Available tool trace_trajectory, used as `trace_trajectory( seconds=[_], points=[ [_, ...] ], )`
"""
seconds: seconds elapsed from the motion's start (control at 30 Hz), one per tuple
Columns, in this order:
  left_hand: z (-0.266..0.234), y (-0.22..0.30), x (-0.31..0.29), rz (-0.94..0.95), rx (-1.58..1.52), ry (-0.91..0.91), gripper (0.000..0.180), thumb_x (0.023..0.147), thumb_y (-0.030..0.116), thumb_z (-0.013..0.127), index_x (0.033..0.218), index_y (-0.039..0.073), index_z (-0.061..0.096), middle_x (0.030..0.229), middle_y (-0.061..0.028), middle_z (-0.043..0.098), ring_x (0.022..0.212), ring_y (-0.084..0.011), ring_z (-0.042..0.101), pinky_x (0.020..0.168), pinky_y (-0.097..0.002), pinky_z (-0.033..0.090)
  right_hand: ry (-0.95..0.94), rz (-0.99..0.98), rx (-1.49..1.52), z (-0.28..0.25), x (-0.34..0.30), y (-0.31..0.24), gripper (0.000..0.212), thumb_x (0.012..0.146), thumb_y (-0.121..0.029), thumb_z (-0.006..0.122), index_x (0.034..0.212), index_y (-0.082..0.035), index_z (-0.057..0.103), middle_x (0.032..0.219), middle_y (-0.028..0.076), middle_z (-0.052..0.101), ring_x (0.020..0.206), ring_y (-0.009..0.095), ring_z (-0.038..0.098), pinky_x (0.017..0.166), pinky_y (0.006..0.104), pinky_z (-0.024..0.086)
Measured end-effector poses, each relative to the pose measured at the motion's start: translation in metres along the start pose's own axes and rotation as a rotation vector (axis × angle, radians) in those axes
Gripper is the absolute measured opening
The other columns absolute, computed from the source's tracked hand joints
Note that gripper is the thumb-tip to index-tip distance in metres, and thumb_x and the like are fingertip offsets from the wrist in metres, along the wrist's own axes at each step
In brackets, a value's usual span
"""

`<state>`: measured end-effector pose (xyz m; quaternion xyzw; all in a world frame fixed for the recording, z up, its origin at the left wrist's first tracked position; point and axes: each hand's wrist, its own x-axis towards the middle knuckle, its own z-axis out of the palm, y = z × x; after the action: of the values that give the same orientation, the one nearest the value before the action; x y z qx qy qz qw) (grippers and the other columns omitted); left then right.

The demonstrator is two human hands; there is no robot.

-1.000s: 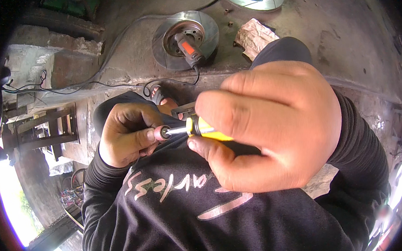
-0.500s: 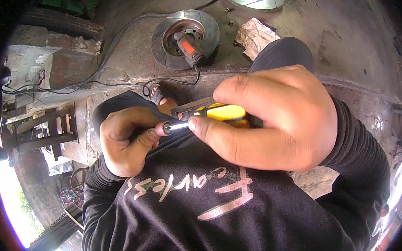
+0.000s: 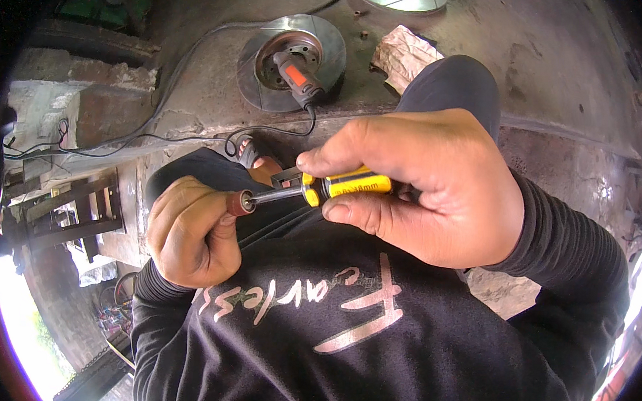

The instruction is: The person uses a rotary tool to grind the surface of a brake disc, then removes the grinding bit with a screwdriver and replaces it with a different bit before continuing to work on the disc.

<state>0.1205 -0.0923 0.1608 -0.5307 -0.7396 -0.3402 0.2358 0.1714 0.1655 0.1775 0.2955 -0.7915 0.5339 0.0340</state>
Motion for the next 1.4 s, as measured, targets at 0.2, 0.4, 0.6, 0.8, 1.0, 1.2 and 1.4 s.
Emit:
trace_trajectory(
  seconds=[0.2, 0.4, 0.6, 0.8, 1.0, 1.2, 1.4],
  points=[
    [0.002, -0.007, 0.000, 0.218, 0.045, -0.060, 0.030, 0.051, 0.002, 0.072, 0.079, -0.005, 0.062, 0.061, -0.0080, 0.053, 0.050, -0.0182, 0.055, 0.047, -0.0282, 0.046, -0.001, 0.449, 0.338, 0.001, 0.002, -0.017, 0.023, 0.090, -0.014, 0.062, 0.107, 0.002, 0.062, 0.083, 0.007, 0.063, 0.061, 0.008, 0.061, 0.055, 0.0182, 0.051],
    [-0.003, -0.004, 0.003, -0.443, -0.291, -0.132, 0.008, 0.078, 0.001, 0.068, 0.083, 0.000, 0.062, 0.065, -0.0076, 0.058, 0.052, -0.0166, 0.056, 0.052, -0.0268, 0.047, 0.110, 0.179, 0.110, -0.004, 0.008, 0.001, 0.029, 0.090, -0.021, 0.063, 0.110, 0.001, 0.059, 0.092, 0.010, 0.061, 0.076, 0.013, 0.062, 0.063, 0.0258, 0.051],
    [-0.008, 0.001, 0.005, -1.126, -1.026, -0.196, 0.014, 0.091, 0.012, 0.063, 0.085, -0.001, 0.061, 0.065, 0.0008, 0.055, 0.052, -0.0019, 0.045, 0.047, -0.0172, 0.034, 0.002, -0.198, -0.281, -0.012, 0.016, -0.008, 0.026, 0.081, -0.007, 0.068, 0.105, 0.000, 0.062, 0.096, 0.016, 0.060, 0.077, 0.022, 0.060, 0.067, 0.0316, 0.050],
    [-0.012, 0.001, 0.007, -1.145, -1.192, -0.304, 0.016, 0.092, 0.014, 0.062, 0.086, -0.001, 0.061, 0.063, 0.0004, 0.055, 0.051, -0.0026, 0.046, 0.047, -0.0178, 0.035, -0.040, -0.302, -0.403, -0.013, 0.023, -0.011, 0.031, 0.072, 0.002, 0.072, 0.101, -0.002, 0.063, 0.097, 0.017, 0.059, 0.074, 0.024, 0.061, 0.064, 0.0311, 0.051],
    [-0.013, 0.001, 0.008, -1.169, -1.229, -0.343, 0.015, 0.091, 0.014, 0.063, 0.086, -0.001, 0.062, 0.063, 0.0004, 0.055, 0.051, -0.0031, 0.047, 0.047, -0.0184, 0.036, -0.063, -0.297, -0.371, -0.014, 0.024, -0.014, 0.029, 0.071, 0.001, 0.073, 0.098, -0.003, 0.063, 0.100, 0.017, 0.059, 0.074, 0.023, 0.062, 0.064, 0.0298, 0.051],
    [-0.011, 0.003, 0.008, -1.126, -1.243, -0.304, 0.015, 0.091, 0.012, 0.063, 0.084, -0.001, 0.063, 0.063, 0.0005, 0.056, 0.051, -0.0032, 0.047, 0.046, -0.0192, 0.037, -0.059, -0.290, -0.355, -0.013, 0.024, -0.013, 0.028, 0.072, 0.001, 0.073, 0.098, -0.004, 0.063, 0.100, 0.017, 0.059, 0.075, 0.023, 0.062, 0.064, 0.0297, 0.052],
    [-0.012, 0.003, 0.007, -1.143, -1.282, -0.303, 0.014, 0.091, 0.012, 0.063, 0.085, -0.001, 0.063, 0.063, 0.0002, 0.056, 0.050, -0.0032, 0.047, 0.046, -0.0187, 0.036, -0.059, -0.290, -0.363, -0.013, 0.022, -0.012, 0.025, 0.072, 0.001, 0.073, 0.094, -0.004, 0.064, 0.101, 0.017, 0.059, 0.075, 0.024, 0.063, 0.063, 0.0304, 0.052]
  ],
)
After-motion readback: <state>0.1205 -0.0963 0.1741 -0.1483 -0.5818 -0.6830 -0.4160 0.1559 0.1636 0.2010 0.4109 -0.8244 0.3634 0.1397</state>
